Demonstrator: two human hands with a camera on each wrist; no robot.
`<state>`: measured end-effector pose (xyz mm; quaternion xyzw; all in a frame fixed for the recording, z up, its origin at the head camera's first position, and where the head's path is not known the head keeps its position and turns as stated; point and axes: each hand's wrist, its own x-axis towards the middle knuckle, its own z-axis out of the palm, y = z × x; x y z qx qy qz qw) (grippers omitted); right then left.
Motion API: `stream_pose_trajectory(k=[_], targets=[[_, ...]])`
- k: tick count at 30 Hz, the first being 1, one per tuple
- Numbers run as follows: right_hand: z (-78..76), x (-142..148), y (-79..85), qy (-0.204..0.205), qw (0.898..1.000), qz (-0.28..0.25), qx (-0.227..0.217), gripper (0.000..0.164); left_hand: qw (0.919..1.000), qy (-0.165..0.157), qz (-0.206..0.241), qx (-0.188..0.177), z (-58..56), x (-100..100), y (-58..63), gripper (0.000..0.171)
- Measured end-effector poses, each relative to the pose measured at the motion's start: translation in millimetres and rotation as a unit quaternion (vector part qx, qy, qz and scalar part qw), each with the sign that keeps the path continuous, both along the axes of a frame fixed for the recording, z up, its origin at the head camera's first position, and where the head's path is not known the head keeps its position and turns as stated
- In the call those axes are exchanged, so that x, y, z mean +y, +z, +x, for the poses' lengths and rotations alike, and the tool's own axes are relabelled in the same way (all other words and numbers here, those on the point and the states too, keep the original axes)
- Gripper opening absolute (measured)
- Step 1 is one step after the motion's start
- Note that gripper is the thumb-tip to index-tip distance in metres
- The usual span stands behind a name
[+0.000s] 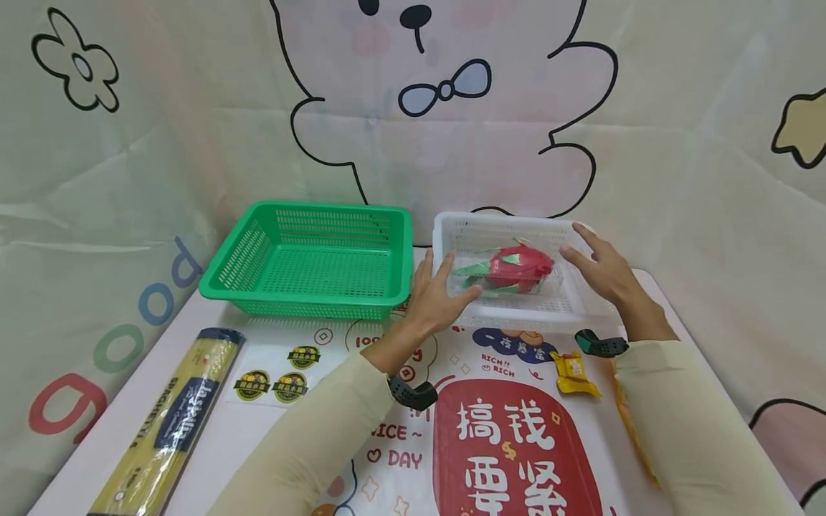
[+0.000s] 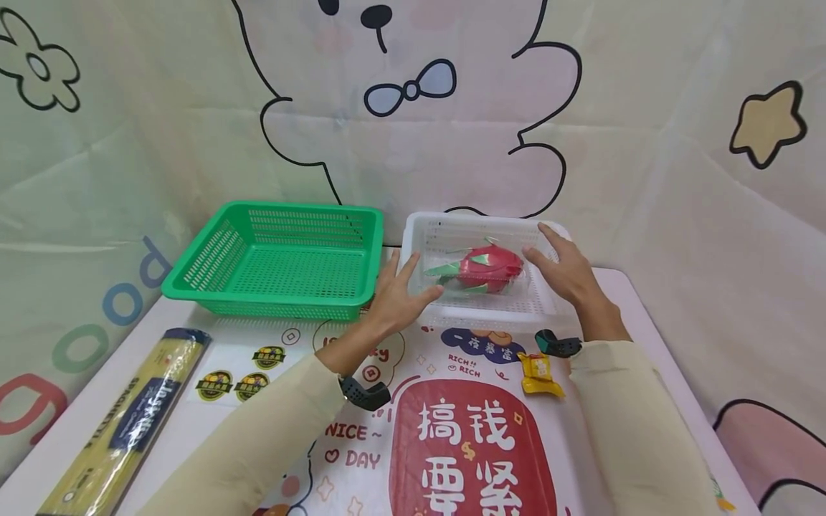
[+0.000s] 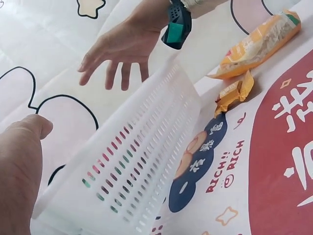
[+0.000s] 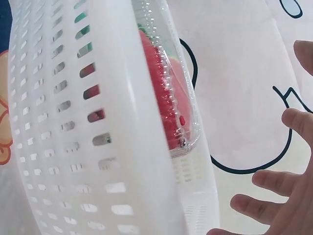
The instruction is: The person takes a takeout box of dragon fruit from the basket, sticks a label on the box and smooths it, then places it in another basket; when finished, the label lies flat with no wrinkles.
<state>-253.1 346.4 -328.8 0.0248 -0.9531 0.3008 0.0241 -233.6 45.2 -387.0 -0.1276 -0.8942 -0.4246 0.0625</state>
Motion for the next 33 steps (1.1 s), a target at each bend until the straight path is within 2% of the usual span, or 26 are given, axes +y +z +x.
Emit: stream_pose_trajectory(k=[8, 15, 23, 33], targets=[[-9.1, 1.4, -7.4, 0.000, 0.999, -0.024, -0.040, 0.079, 0.9995, 0.011, 0.010, -0.027, -6.6, 1.8, -13.0, 0.083], [-15.8, 2.1, -16.4, 0.002, 0.995, -0.064, -0.070, 0.079, 0.9997, 0.004, 0.015, -0.021, -7.2, 3.8, -22.4, 0.085], [-23.1, 0.1, -27.7, 0.011, 0.991, -0.094, -0.097, 0.079, 0.9996, 0.000, 0.021, -0.017, -7.0, 3.0, -27.7, 0.088], [-30.1, -0.8, -34.4, 0.016, 0.985, -0.118, -0.123, 0.082, 0.9994, -0.006, 0.027, -0.019, -6.5, 2.7, -27.8, 0.092]])
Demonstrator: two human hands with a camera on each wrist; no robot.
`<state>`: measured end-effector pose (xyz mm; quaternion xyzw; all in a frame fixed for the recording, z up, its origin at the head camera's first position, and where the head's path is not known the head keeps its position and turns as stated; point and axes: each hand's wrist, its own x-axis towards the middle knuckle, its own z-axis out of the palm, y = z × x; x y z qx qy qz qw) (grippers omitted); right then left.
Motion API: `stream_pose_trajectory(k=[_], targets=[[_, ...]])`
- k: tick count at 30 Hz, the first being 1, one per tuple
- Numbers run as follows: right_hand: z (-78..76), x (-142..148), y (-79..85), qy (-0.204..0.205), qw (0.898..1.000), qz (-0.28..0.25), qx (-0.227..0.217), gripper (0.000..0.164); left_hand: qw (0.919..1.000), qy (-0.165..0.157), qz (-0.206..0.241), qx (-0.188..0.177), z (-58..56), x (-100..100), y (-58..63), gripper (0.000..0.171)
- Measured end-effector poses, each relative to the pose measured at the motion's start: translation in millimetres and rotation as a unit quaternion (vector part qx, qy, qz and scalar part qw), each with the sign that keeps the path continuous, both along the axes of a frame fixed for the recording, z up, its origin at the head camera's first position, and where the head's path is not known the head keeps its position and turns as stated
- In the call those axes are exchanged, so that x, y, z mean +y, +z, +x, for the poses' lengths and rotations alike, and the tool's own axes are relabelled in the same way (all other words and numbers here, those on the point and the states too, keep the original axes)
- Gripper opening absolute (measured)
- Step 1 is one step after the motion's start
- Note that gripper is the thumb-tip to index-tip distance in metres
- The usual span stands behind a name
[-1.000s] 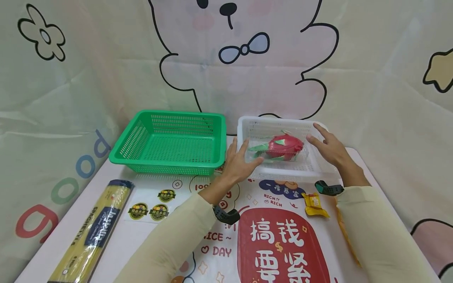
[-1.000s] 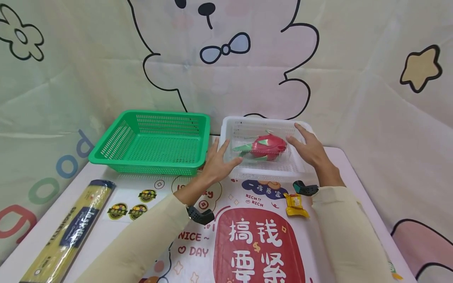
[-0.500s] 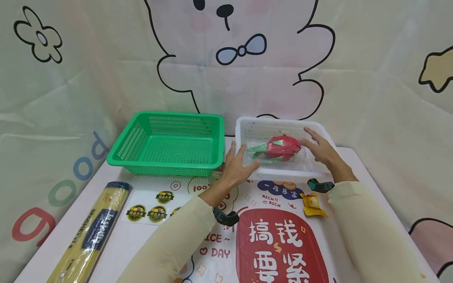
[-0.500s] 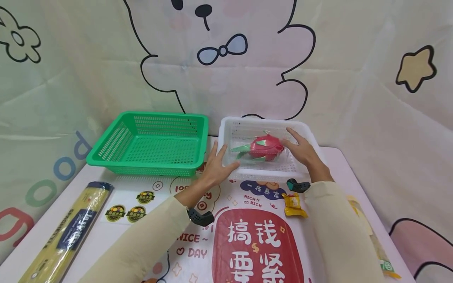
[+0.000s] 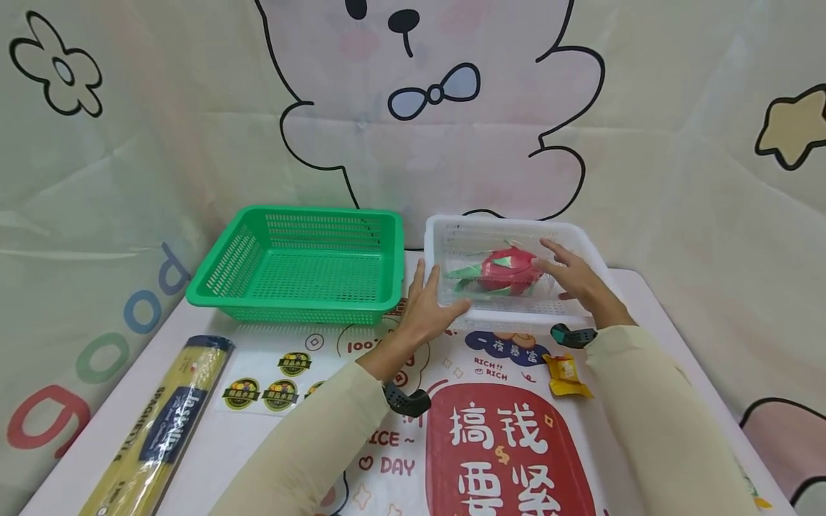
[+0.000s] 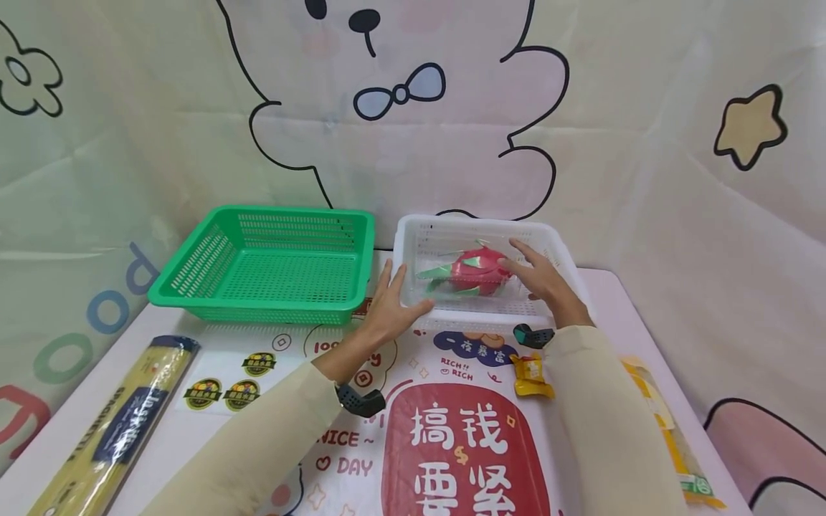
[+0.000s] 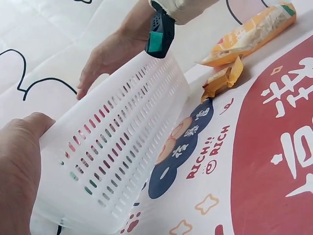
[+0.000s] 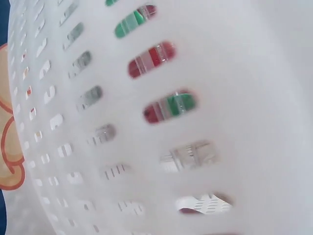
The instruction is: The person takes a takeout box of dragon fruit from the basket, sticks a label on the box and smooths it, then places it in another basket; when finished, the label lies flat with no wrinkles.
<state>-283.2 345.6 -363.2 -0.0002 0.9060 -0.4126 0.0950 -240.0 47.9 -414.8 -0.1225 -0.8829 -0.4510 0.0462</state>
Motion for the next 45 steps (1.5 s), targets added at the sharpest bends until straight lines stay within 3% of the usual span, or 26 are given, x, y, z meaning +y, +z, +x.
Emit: stream_pose_trajectory(k=[7, 15, 22, 37, 45], targets=[[-3.9, -1.3, -8.3, 0.001, 0.999, -0.035, -0.029, 0.087, 1.0000, 0.003, -0.002, -0.004, 0.9, -0.1, 0.1, 0.093], [-6.7, -2.8, -15.0, -0.003, 0.998, -0.038, -0.052, 0.091, 1.0000, -0.001, 0.003, -0.005, 0.0, 0.3, -1.0, 0.094], [-8.1, -5.3, -18.1, -0.011, 0.994, -0.080, -0.073, 0.092, 0.9999, -0.003, -0.007, -0.010, 0.5, 1.3, -1.7, 0.094], [-6.4, -7.0, -16.1, -0.036, 0.989, -0.138, -0.023, 0.087, 0.9998, 0.001, -0.009, -0.019, -0.8, 1.0, 2.1, 0.096], [-5.7, -9.6, -11.6, -0.073, 0.973, -0.219, -0.008, 0.071, 0.9997, 0.003, -0.013, -0.022, -1.0, 0.5, 1.2, 0.097]])
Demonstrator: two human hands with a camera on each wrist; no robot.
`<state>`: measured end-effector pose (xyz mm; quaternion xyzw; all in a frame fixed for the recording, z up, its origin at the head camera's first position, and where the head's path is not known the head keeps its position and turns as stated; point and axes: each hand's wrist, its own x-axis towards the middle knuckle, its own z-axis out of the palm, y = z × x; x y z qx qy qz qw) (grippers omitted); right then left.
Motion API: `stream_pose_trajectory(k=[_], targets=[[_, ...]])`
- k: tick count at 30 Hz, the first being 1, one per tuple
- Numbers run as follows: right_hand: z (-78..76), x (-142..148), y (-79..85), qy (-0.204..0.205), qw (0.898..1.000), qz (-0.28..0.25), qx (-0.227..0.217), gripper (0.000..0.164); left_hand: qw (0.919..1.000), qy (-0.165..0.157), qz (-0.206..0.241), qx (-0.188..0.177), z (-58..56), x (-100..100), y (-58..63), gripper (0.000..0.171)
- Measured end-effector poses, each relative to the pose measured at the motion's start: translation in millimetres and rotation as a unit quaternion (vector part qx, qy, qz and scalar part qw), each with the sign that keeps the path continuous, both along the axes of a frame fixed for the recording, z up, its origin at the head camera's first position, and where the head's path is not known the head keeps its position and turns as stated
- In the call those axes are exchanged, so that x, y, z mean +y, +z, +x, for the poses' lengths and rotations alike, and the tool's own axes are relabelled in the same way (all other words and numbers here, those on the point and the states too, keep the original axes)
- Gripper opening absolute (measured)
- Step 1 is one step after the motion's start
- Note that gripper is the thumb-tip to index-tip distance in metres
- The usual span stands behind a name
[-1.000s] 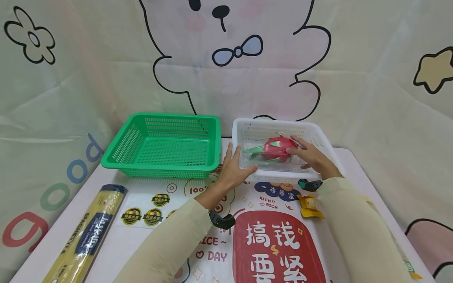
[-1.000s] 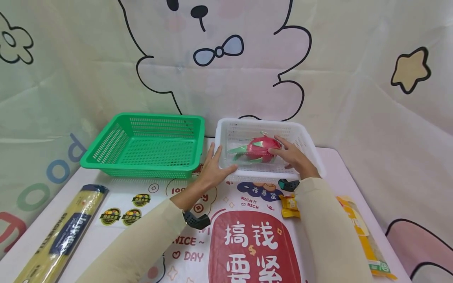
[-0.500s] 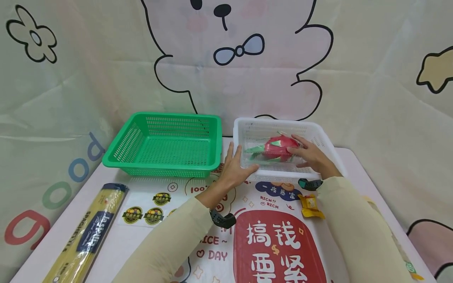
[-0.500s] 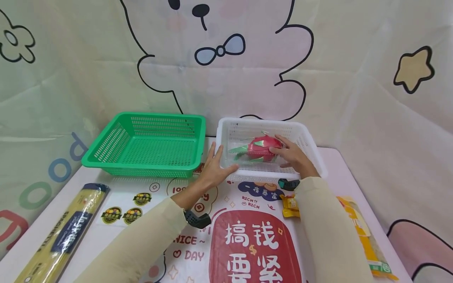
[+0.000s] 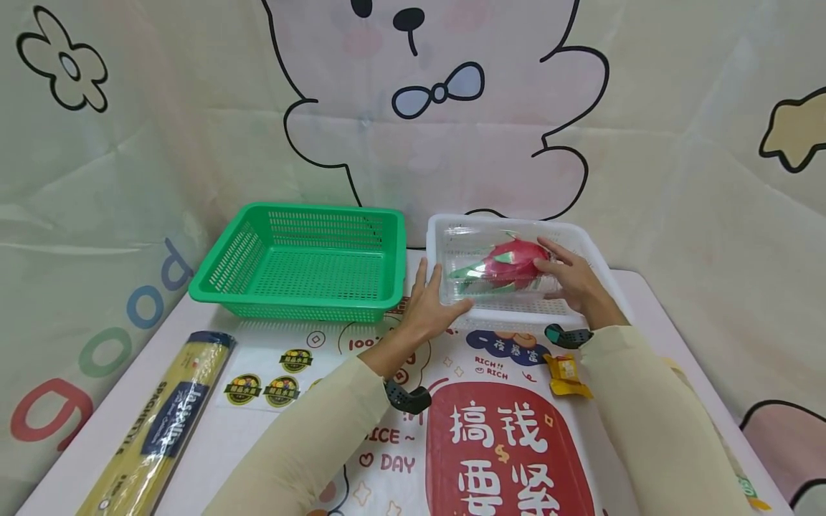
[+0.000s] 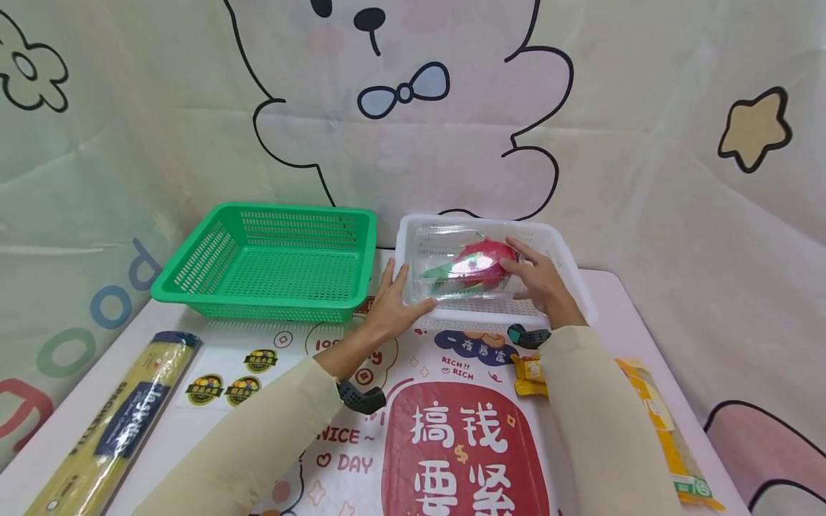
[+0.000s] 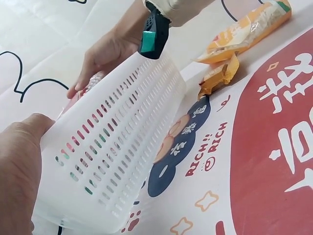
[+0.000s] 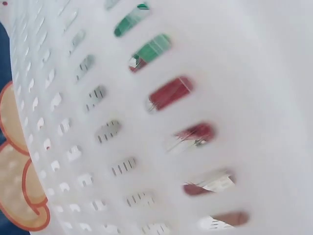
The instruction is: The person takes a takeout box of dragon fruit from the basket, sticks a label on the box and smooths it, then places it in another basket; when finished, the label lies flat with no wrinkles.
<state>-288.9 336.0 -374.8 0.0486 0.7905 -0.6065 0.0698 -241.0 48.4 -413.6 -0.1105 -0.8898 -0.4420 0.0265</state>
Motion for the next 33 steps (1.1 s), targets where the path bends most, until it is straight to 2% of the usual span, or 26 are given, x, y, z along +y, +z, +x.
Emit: stream_pose_trajectory(k=[10, 18, 26, 33], targets=[[1.8, 1.9, 1.8, -0.030, 0.998, -0.046, -0.003, 0.061, 1.0000, 0.001, 0.002, 0.004, 0.3, -0.1, -0.3, 0.097], [9.6, 6.4, 6.8, -0.050, 0.994, -0.091, -0.018, 0.057, 1.0000, 0.004, 0.003, 0.001, 0.9, 0.8, -2.3, 0.097], [16.3, 12.3, 23.1, -0.060, 0.986, -0.156, -0.014, 0.058, 0.9999, 0.002, 0.012, 0.008, -0.3, -1.3, -2.3, 0.097], [27.7, 16.3, 37.6, -0.072, 0.978, -0.197, -0.008, 0.066, 0.9997, -0.005, 0.024, 0.007, 0.2, 0.1, -1.5, 0.095]])
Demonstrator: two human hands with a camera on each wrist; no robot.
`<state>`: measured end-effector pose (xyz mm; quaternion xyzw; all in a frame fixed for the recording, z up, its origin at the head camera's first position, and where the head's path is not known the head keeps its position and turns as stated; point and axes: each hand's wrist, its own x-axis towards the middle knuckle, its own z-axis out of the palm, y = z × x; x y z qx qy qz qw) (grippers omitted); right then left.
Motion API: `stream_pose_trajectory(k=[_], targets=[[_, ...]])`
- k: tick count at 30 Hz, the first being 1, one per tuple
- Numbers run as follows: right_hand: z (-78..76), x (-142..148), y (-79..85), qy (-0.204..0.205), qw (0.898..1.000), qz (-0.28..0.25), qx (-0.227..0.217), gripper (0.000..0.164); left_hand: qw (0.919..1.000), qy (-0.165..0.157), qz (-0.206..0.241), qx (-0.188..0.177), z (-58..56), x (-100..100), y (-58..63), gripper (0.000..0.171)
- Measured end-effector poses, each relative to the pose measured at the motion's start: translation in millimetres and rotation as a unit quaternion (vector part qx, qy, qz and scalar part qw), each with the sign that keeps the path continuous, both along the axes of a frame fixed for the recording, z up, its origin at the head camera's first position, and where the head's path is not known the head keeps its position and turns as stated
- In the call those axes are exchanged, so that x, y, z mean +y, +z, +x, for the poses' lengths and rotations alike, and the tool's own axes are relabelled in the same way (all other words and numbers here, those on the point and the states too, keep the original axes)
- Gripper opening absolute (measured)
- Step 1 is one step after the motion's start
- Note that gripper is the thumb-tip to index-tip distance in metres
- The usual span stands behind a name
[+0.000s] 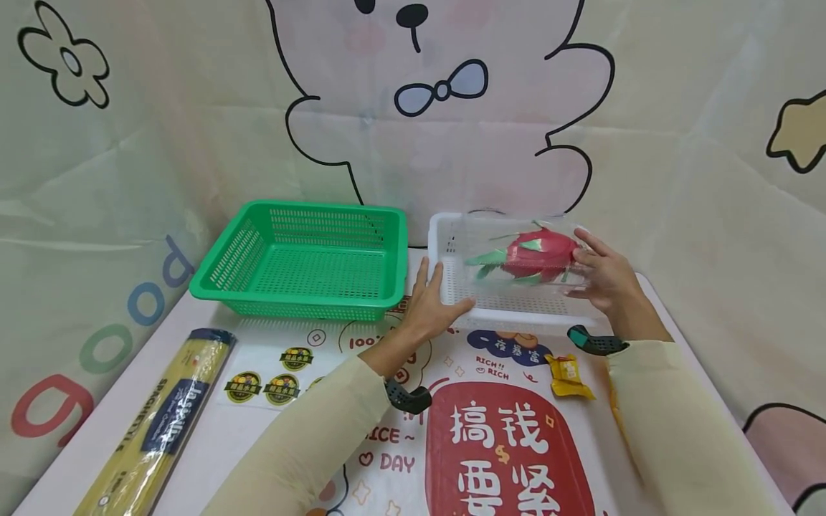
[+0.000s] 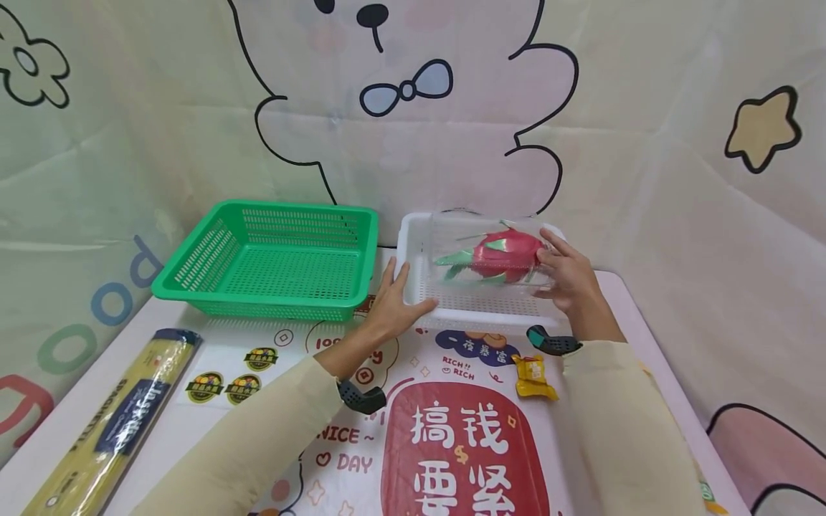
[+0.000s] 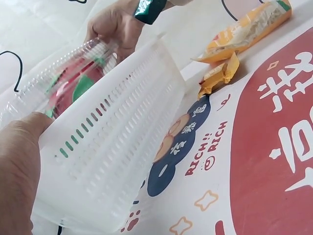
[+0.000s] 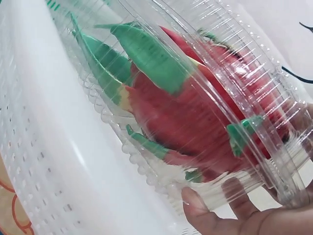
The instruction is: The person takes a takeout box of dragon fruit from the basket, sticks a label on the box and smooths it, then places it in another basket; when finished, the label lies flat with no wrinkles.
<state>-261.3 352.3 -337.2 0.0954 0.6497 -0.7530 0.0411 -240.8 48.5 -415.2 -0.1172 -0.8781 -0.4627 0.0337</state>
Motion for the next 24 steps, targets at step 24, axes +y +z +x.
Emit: stream_pose_trajectory(k=[24], targets=[[45.1, 1.0, 46.5, 0.041, 0.999, -0.033, 0.003, 0.065, 1.0000, -0.006, 0.003, -0.003, -2.6, 16.4, 1.1, 0.092]])
